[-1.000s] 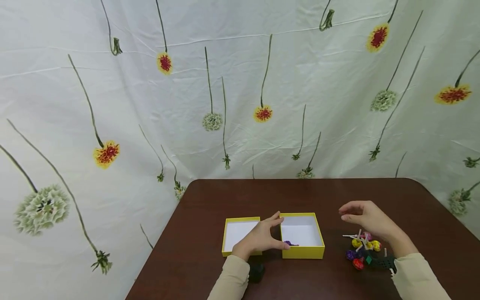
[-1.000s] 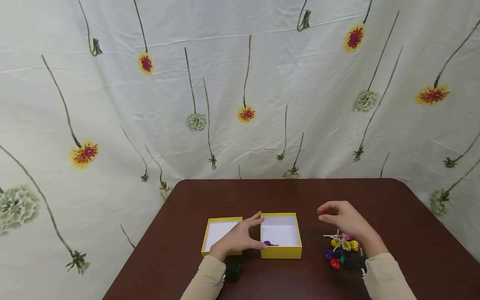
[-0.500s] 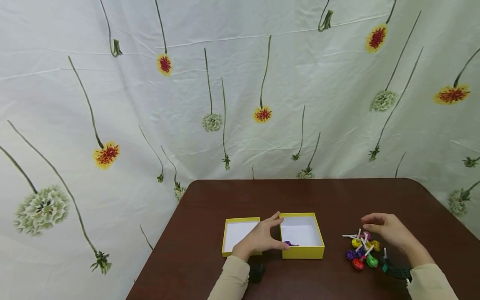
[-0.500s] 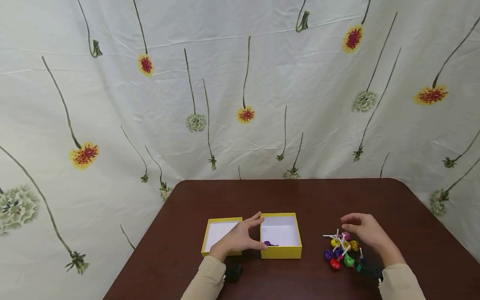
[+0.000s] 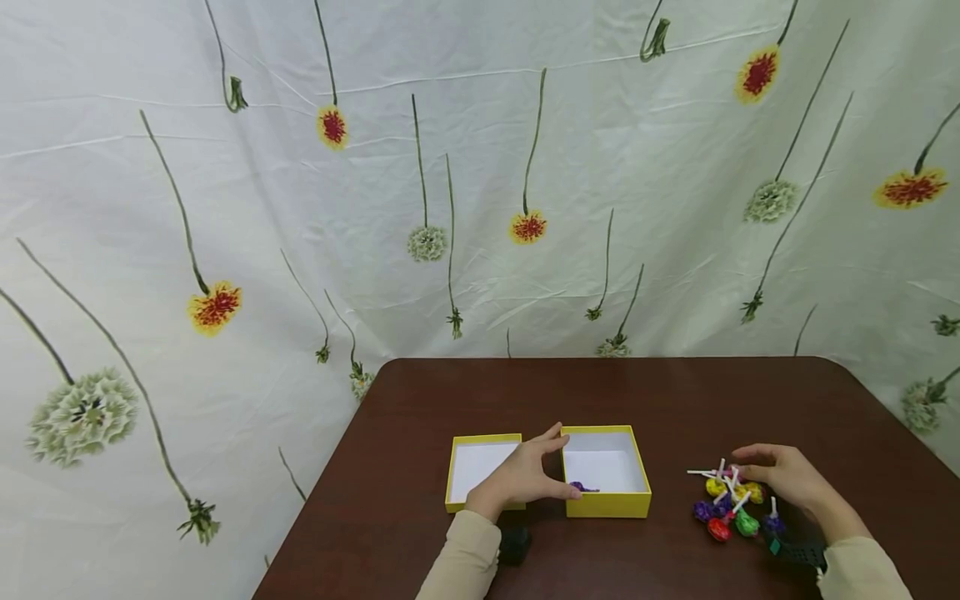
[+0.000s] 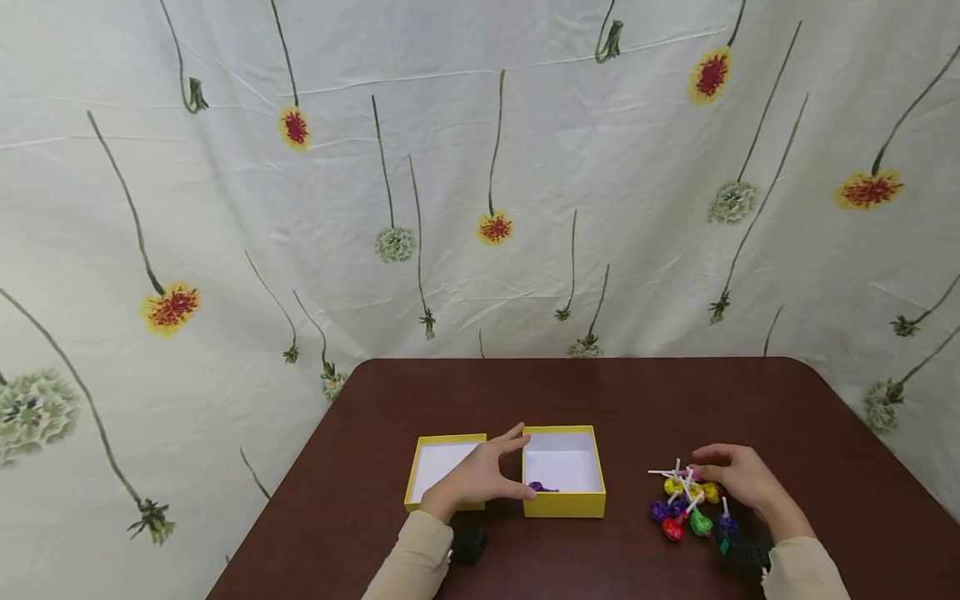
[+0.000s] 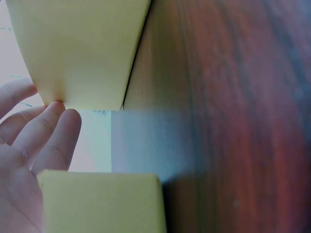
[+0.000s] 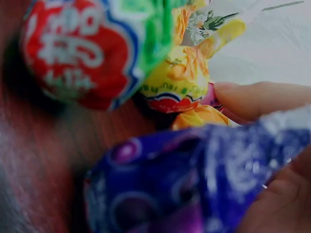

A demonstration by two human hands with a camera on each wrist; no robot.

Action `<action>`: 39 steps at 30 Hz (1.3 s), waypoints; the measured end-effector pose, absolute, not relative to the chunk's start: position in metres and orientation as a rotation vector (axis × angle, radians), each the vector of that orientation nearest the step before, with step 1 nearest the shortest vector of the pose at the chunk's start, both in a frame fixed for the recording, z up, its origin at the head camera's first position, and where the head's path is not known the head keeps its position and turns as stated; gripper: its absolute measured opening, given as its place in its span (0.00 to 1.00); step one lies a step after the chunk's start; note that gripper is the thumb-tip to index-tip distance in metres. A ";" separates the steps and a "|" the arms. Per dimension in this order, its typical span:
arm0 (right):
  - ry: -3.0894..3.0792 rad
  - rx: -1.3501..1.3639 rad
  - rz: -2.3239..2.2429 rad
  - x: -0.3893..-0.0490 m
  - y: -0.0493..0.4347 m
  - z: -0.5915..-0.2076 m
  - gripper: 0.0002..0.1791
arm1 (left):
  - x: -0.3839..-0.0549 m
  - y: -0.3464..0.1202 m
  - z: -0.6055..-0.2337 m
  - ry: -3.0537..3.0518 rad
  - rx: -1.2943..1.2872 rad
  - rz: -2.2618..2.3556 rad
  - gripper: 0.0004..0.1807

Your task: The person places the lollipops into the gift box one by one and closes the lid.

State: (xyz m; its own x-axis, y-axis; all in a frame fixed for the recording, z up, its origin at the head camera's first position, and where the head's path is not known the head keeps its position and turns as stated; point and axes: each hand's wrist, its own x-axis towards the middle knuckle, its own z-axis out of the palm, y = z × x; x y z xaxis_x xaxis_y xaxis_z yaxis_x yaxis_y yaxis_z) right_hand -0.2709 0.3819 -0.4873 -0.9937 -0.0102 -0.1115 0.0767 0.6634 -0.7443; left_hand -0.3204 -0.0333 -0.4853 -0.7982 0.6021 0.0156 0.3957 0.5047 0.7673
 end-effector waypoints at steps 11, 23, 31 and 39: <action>2.701 0.071 -1.294 -0.269 0.382 -0.491 0.23 | -0.322 -0.033 -0.486 2.498 0.839 1.162 0.49; 2.717 0.075 -1.315 -0.267 0.379 -0.486 0.20 | -0.321 -0.033 -0.486 2.502 0.845 1.173 0.49; 2.820 0.035 -1.280 -0.267 0.376 -0.475 0.24 | -0.321 -0.033 -0.485 2.509 0.831 1.166 0.49; 2.905 0.014 -1.298 -0.264 0.370 -0.465 0.27 | -0.322 -0.033 -0.485 2.509 0.836 1.167 0.50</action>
